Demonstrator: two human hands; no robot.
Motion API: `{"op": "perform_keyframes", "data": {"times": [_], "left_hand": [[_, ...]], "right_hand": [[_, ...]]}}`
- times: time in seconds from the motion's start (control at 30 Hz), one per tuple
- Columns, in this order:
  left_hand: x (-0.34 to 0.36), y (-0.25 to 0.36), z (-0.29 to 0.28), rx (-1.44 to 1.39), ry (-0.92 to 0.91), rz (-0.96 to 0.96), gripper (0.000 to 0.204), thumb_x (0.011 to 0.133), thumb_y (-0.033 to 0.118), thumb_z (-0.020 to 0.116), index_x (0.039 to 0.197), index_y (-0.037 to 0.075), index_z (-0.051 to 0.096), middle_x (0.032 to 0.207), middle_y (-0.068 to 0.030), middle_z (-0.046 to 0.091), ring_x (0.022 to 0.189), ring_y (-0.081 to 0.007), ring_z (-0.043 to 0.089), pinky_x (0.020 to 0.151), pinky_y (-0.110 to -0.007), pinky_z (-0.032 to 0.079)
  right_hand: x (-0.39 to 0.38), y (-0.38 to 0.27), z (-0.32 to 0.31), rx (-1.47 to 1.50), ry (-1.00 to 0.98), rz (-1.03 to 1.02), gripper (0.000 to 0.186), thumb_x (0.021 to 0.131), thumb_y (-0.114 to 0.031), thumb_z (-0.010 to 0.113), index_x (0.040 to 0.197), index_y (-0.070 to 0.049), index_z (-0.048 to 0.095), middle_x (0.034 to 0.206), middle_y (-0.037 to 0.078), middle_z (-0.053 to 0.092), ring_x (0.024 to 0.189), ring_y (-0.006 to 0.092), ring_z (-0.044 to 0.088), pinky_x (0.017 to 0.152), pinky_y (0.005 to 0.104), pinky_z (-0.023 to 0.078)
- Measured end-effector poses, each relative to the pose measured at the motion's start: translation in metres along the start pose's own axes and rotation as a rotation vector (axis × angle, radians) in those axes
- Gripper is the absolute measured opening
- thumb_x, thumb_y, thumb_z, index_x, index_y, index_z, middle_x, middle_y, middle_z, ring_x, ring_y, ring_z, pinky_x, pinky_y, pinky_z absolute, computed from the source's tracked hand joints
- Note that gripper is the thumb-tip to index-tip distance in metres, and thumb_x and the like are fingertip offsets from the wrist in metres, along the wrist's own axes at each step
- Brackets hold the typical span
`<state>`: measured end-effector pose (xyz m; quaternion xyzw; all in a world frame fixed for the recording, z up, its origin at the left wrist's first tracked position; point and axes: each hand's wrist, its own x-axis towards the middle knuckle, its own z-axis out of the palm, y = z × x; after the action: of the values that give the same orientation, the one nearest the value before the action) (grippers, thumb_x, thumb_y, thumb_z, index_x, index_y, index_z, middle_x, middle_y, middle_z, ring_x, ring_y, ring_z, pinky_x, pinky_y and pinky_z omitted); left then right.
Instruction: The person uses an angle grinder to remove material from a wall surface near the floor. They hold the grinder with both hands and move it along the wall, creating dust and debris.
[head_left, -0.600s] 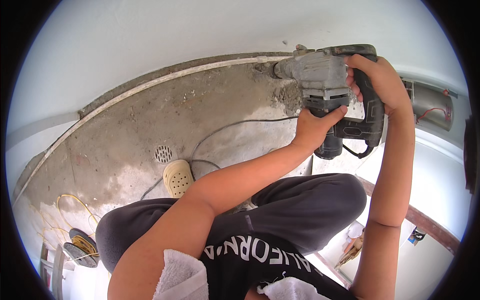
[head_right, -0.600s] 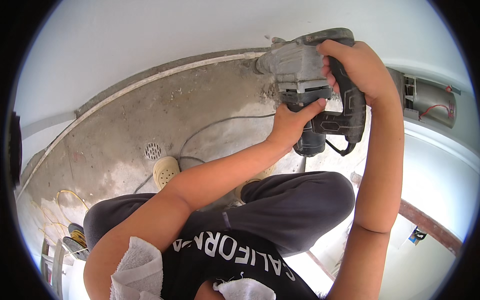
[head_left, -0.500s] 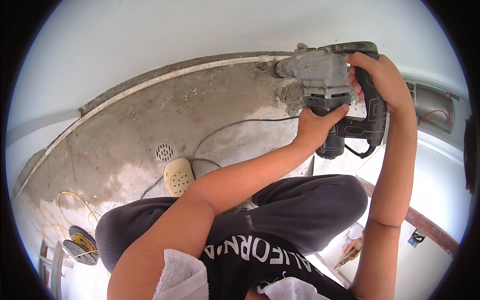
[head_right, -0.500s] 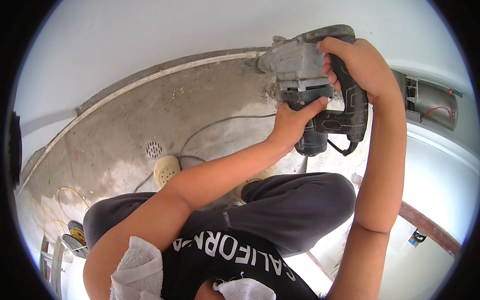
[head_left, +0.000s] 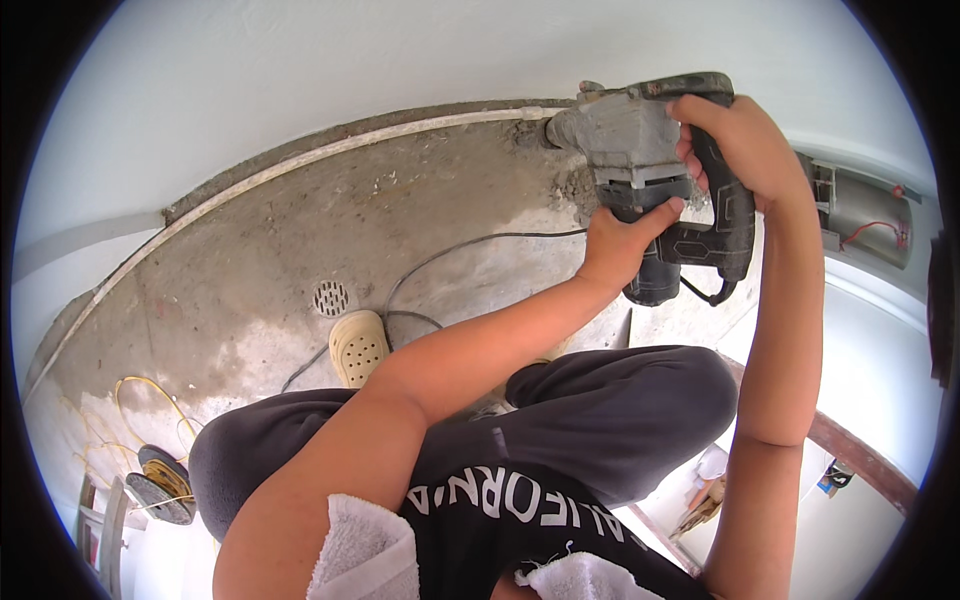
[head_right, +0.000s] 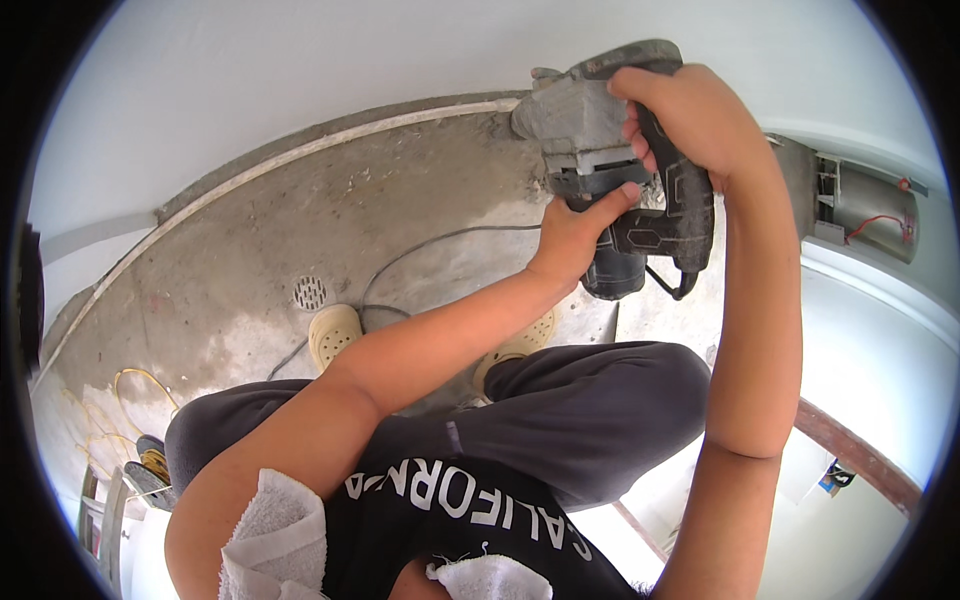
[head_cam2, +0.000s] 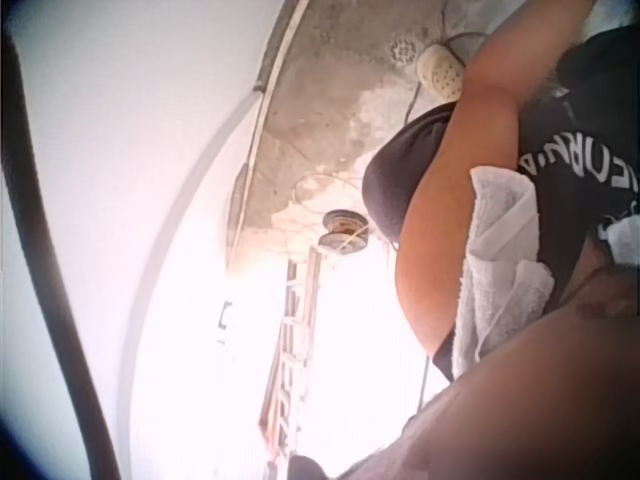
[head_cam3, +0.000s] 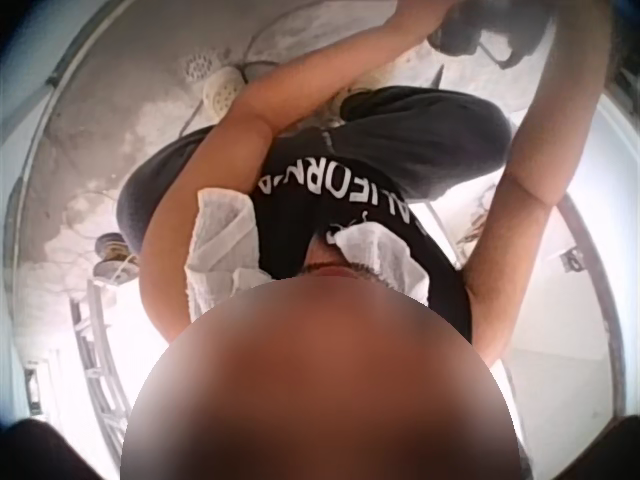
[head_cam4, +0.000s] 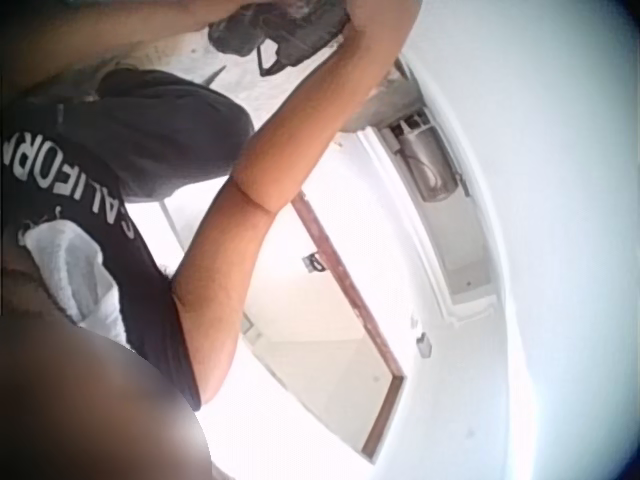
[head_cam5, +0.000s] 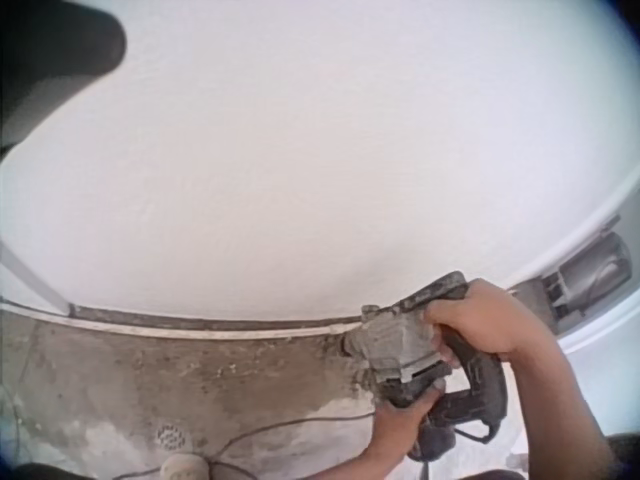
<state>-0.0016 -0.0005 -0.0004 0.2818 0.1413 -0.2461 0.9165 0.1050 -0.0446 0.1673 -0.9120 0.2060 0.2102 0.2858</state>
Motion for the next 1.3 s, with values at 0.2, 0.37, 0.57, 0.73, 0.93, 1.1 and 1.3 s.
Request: {"op": "perform_keyframes", "data": {"times": [0.2, 0.37, 0.57, 0.73, 0.93, 1.1, 1.3], "left_hand": [[0.001, 0.003, -0.002, -0.055, -0.036, 0.011, 0.041, 0.086, 0.028, 0.080, 0.112, 0.000, 0.066, 0.102, -0.0076, 0.071, 0.089, -0.0149, 0.067, 0.081, -0.029, 0.053], [0.003, 0.005, -0.001, -0.102, -0.025, 0.031, 0.048, 0.085, 0.031, 0.080, 0.118, 0.000, 0.062, 0.106, -0.0081, 0.069, 0.092, -0.0156, 0.066, 0.083, -0.030, 0.053], [0.009, -0.002, -0.006, -0.155, 0.014, 0.031, 0.049, 0.085, 0.033, 0.080, 0.118, 0.001, 0.062, 0.108, -0.0075, 0.069, 0.095, -0.0159, 0.065, 0.086, -0.031, 0.052], [0.022, -0.019, -0.030, -0.203, 0.007, 0.122, 0.052, 0.094, 0.038, 0.069, 0.128, 0.001, 0.055, 0.120, -0.0102, 0.064, 0.109, -0.0190, 0.062, 0.095, -0.034, 0.050], [0.033, -0.040, -0.061, -0.465, 0.003, 0.168, 0.047, 0.101, 0.041, 0.058, 0.131, 0.006, 0.051, 0.123, -0.0059, 0.063, 0.110, -0.0189, 0.063, 0.094, -0.036, 0.051], [0.034, -0.039, -0.060, -0.494, 0.065, 0.091, 0.049, 0.099, 0.043, 0.060, 0.130, 0.007, 0.052, 0.118, -0.0044, 0.066, 0.106, -0.0173, 0.065, 0.090, -0.035, 0.054], [0.033, -0.031, -0.032, -0.063, -0.096, 0.064, 0.047, 0.091, 0.033, 0.074, 0.124, 0.002, 0.061, 0.106, -0.0068, 0.071, 0.088, -0.0171, 0.069, 0.082, -0.033, 0.055]], "right_hand": [[0.002, -0.010, 0.005, -0.071, 0.017, -0.112, 0.036, 0.083, -0.033, 0.067, 0.071, 0.001, 0.064, 0.061, 0.009, 0.062, 0.048, 0.0158, 0.057, 0.049, 0.0289, 0.047], [0.004, -0.016, 0.012, -0.136, -0.007, -0.147, 0.041, 0.082, -0.032, 0.061, 0.064, 0.005, 0.065, 0.058, 0.012, 0.063, 0.049, 0.0184, 0.058, 0.055, 0.0320, 0.048], [0.010, -0.022, 0.023, -0.225, -0.031, -0.253, 0.041, 0.082, -0.031, 0.063, 0.064, 0.005, 0.063, 0.056, 0.011, 0.061, 0.045, 0.0181, 0.057, 0.051, 0.0316, 0.047], [0.023, -0.039, 0.057, -0.439, -0.069, -0.291, 0.043, 0.080, -0.036, 0.057, 0.061, 0.001, 0.067, 0.057, 0.011, 0.065, 0.052, 0.0228, 0.065, 0.062, 0.0359, 0.054], [0.016, -0.079, 0.117, -0.825, -0.191, -0.539, 0.046, 0.081, -0.037, 0.061, 0.058, 0.003, 0.065, 0.054, 0.012, 0.064, 0.046, 0.0214, 0.063, 0.056, 0.0331, 0.054], [0.013, -0.077, 0.120, -0.514, -0.151, -0.406, 0.042, 0.080, -0.037, 0.062, 0.059, 0.000, 0.067, 0.052, 0.011, 0.063, 0.050, 0.0227, 0.065, 0.058, 0.0349, 0.055], [0.017, 0.005, 0.034, -0.212, -0.002, -0.260, 0.042, 0.084, -0.037, 0.065, 0.063, 0.000, 0.067, 0.053, 0.008, 0.061, 0.049, 0.0171, 0.060, 0.054, 0.0326, 0.049]]}}
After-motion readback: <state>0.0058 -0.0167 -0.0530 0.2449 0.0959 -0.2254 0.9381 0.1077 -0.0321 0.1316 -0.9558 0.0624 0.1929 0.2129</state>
